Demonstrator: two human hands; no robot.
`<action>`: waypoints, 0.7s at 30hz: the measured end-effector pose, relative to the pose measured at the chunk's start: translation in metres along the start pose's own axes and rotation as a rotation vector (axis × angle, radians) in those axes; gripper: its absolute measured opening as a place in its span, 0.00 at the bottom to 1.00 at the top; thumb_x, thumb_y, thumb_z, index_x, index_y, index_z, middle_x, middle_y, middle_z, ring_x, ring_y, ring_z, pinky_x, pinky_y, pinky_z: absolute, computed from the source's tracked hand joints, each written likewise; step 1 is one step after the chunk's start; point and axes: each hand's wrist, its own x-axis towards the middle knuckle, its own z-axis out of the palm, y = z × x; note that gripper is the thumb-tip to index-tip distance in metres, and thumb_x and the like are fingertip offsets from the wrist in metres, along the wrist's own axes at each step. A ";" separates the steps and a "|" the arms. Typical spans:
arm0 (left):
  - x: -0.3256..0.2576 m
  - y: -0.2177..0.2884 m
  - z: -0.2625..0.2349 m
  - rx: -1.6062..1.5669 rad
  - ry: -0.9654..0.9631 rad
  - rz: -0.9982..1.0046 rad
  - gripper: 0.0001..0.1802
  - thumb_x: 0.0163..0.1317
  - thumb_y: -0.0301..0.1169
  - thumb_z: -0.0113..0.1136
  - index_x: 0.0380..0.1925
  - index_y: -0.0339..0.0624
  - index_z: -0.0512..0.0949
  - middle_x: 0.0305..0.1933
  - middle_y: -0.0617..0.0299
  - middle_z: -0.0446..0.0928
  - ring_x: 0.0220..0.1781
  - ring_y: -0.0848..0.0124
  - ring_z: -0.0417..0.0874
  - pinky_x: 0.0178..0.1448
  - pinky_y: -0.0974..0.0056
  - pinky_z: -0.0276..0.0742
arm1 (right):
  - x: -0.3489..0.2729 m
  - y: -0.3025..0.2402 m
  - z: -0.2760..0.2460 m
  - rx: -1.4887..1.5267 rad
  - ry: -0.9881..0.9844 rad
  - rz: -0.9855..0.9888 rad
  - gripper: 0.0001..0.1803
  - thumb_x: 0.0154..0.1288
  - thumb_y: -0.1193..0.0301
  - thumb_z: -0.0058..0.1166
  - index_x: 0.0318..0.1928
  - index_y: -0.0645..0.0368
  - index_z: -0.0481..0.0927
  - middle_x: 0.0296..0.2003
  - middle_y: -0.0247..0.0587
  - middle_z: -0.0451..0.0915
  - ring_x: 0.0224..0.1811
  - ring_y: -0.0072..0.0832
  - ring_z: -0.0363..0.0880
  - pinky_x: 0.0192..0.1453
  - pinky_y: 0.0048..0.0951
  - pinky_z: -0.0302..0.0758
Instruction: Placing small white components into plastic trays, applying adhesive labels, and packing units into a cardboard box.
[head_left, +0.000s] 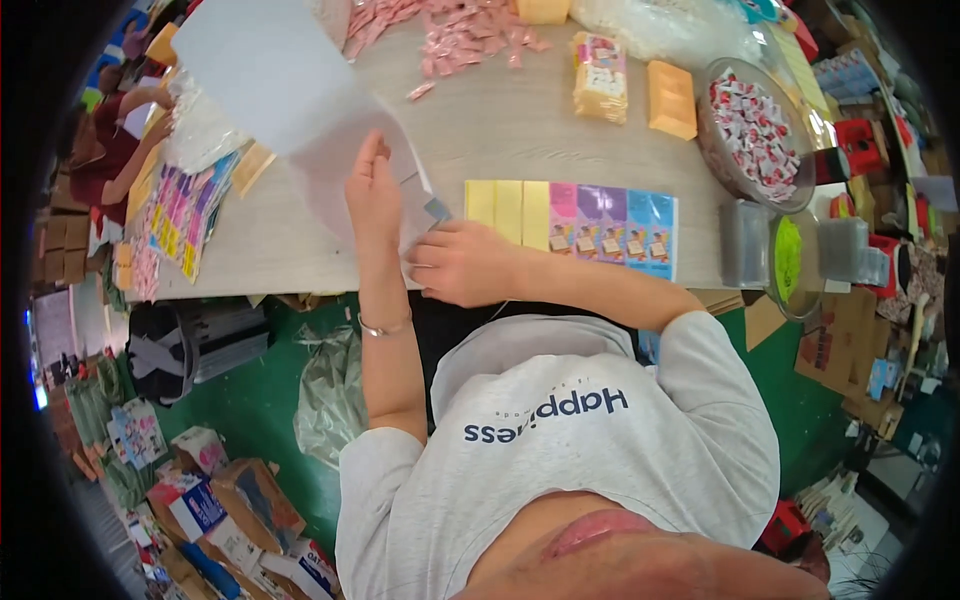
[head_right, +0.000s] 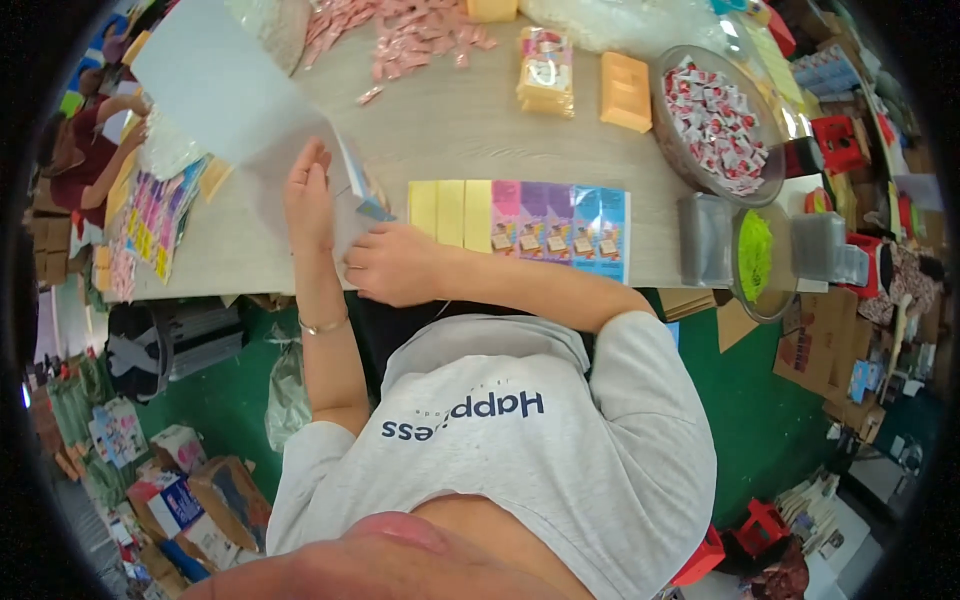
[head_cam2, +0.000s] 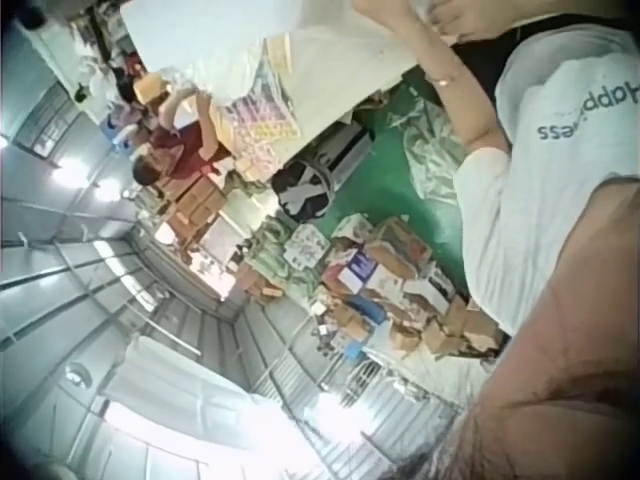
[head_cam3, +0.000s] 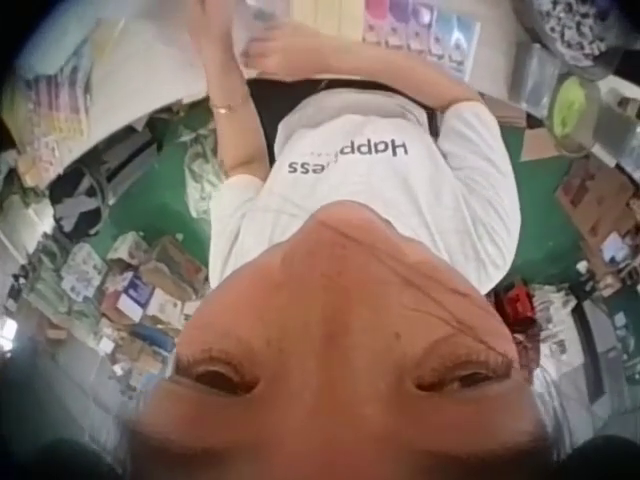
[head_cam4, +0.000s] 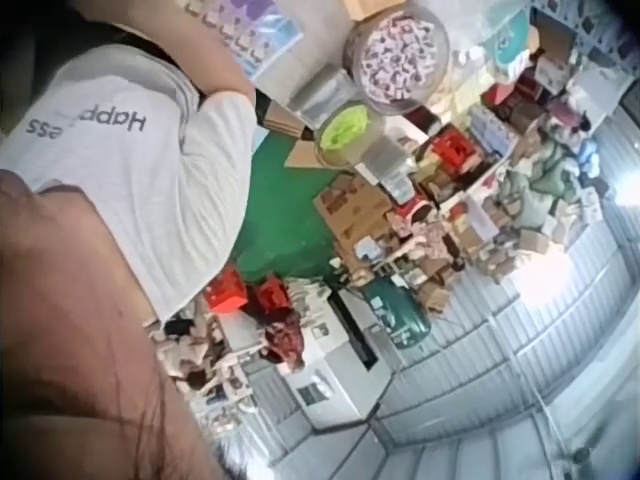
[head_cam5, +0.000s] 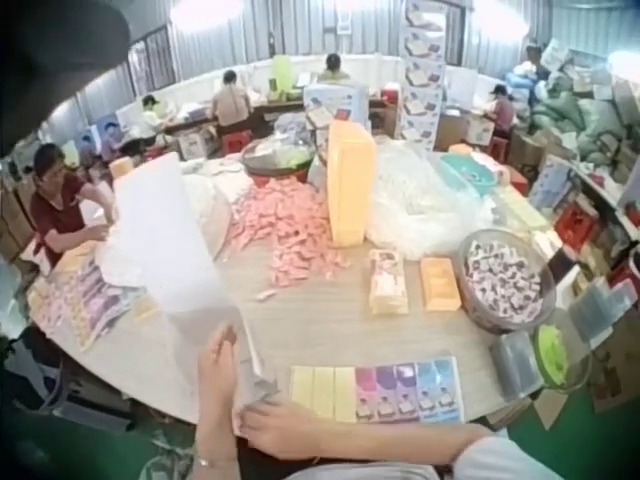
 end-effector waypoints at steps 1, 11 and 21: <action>0.011 -0.008 0.009 -0.019 -0.016 -0.001 0.22 0.72 0.27 0.47 0.64 0.32 0.72 0.64 0.48 0.76 0.66 0.59 0.77 0.68 0.62 0.69 | -0.008 0.006 -0.040 0.187 -0.069 0.110 0.09 0.48 0.68 0.66 0.33 0.49 0.84 0.33 0.34 0.84 0.38 0.34 0.85 0.43 0.37 0.80; 0.023 -0.095 0.023 0.914 -0.496 0.023 0.43 0.64 0.22 0.47 0.79 0.52 0.45 0.83 0.49 0.44 0.81 0.34 0.39 0.78 0.34 0.35 | -0.109 0.275 -0.102 0.035 0.037 1.612 0.34 0.52 0.48 0.72 0.50 0.64 0.84 0.44 0.49 0.86 0.49 0.38 0.84 0.52 0.36 0.77; 0.042 -0.094 0.077 0.858 -0.399 0.030 0.36 0.68 0.26 0.48 0.76 0.43 0.52 0.80 0.45 0.51 0.81 0.41 0.43 0.80 0.39 0.39 | -0.076 0.228 -0.061 0.603 0.025 1.433 0.35 0.36 0.53 0.81 0.44 0.61 0.87 0.40 0.41 0.87 0.42 0.27 0.85 0.48 0.30 0.78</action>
